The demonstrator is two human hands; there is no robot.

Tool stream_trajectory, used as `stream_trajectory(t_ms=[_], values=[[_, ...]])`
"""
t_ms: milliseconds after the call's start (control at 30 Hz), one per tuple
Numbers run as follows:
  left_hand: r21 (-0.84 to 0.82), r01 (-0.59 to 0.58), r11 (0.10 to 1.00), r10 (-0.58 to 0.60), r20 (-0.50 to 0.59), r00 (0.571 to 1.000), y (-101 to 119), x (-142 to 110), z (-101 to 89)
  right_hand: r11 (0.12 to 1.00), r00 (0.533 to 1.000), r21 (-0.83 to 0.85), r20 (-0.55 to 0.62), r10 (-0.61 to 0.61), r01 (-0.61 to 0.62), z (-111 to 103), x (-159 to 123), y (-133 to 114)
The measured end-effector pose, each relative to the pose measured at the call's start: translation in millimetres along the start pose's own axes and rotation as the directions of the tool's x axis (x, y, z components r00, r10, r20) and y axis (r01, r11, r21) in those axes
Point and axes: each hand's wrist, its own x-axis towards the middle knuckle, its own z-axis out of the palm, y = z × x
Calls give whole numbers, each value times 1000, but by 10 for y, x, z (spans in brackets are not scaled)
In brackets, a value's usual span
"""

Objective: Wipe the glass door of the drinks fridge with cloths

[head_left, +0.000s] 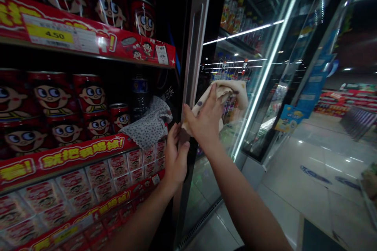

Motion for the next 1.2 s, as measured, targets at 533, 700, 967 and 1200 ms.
stream_trajectory(t_ms=[533, 700, 967, 1200], values=[[392, 147, 908, -127, -76, 989, -51, -20, -29, 978, 960, -206, 262, 99, -44, -362, 192, -358], [334, 187, 924, -156, -117, 981, -86, -2, -16, 985, 967, -172, 245, 75, -32, -411, 199, -391], [273, 196, 942, -164, -135, 977, -78, 3, 3, 979, 984, -203, 173, 35, 0, -312, 179, -365], [279, 195, 940, -182, -73, 981, 32, -197, 54, 980, 972, -200, 232, 26, 22, -607, 138, -263]])
